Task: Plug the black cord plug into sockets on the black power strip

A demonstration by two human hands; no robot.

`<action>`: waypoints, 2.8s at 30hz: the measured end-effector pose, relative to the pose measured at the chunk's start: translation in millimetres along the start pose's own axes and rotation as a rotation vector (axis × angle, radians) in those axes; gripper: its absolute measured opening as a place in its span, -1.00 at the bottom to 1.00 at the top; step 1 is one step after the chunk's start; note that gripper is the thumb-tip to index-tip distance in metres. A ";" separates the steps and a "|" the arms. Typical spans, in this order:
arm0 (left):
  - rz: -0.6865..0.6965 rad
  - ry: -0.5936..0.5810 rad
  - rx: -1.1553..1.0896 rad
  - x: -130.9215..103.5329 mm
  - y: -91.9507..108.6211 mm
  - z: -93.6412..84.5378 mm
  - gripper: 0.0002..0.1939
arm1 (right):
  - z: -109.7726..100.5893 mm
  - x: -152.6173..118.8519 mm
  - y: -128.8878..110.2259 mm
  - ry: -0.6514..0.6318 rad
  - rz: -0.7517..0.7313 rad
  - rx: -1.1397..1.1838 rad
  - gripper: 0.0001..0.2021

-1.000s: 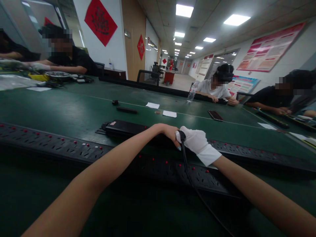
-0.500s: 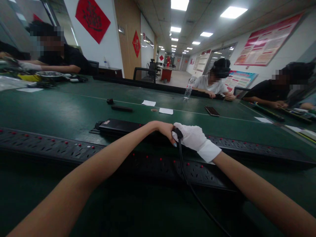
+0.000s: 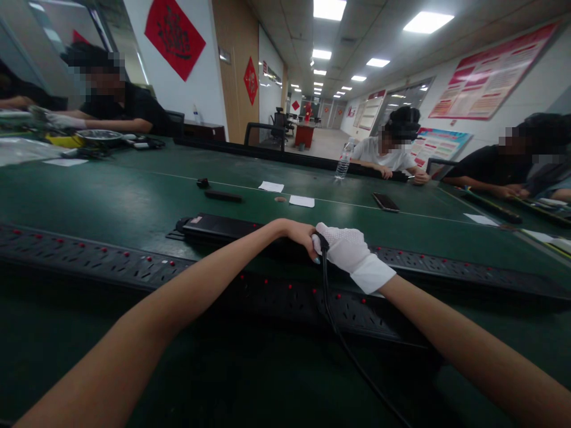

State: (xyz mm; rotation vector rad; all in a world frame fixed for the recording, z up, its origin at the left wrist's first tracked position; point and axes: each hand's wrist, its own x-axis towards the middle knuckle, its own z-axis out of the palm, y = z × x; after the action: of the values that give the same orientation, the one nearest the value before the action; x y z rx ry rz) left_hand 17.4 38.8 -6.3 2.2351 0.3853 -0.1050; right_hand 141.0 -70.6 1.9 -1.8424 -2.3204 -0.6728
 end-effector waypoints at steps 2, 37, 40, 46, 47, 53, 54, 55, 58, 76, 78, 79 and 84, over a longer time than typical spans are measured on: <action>-0.004 0.004 -0.002 -0.2 -0.6 0.3 -0.42 | 2.6 0.5 0.7 0.004 -0.002 0.007 -0.67; 0.003 -0.027 0.056 0.3 -2.7 -2.5 -0.30 | 11.8 1.3 11.0 -0.012 -0.023 0.079 -0.64; 0.000 -0.021 0.060 0.2 -2.5 -2.6 -0.28 | 12.3 1.2 10.5 -0.004 -0.019 0.080 -0.63; 0.004 -0.026 0.049 -0.3 -1.6 -1.9 -0.29 | 15.7 1.1 10.7 0.005 -0.010 0.081 -0.63; 0.005 -0.026 0.047 -0.5 -1.3 -1.9 -0.28 | 16.2 1.1 10.8 0.009 -0.008 0.081 -0.63; -0.002 -0.027 0.045 -2.1 1.5 -2.2 -0.22 | 15.6 0.2 10.5 0.022 0.001 0.092 -0.62; -0.003 -0.026 0.046 -2.3 1.7 -2.2 -0.22 | 15.4 0.0 10.5 0.024 0.000 0.095 -0.62; -0.004 -0.026 0.047 -2.5 1.8 -2.3 -0.22 | 15.2 -0.1 10.4 0.026 -0.001 0.097 -0.62; -0.005 -0.025 0.049 -2.1 0.6 -2.6 -0.23 | 15.5 0.1 10.5 0.027 -0.001 0.101 -0.62; 0.016 -0.017 0.046 -0.9 -1.5 -1.5 -0.19 | 14.0 0.2 9.8 0.021 0.001 0.088 -0.61; 0.014 -0.018 0.046 -0.9 -1.1 -1.5 -0.19 | 14.8 0.4 9.9 0.024 0.001 0.087 -0.61; 0.012 -0.018 0.046 -0.9 -0.9 -1.5 -0.18 | 15.2 0.5 10.0 0.025 0.001 0.087 -0.61; 0.002 -0.013 0.046 -1.3 -0.1 -1.6 -0.17 | 16.9 0.8 10.4 0.030 0.002 0.083 -0.61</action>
State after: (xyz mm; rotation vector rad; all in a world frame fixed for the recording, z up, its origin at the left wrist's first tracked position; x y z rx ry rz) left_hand 16.0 39.8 -5.1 2.2792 0.3776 -0.1285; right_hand 153.9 -61.4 -10.2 -1.7875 -2.2909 -0.5905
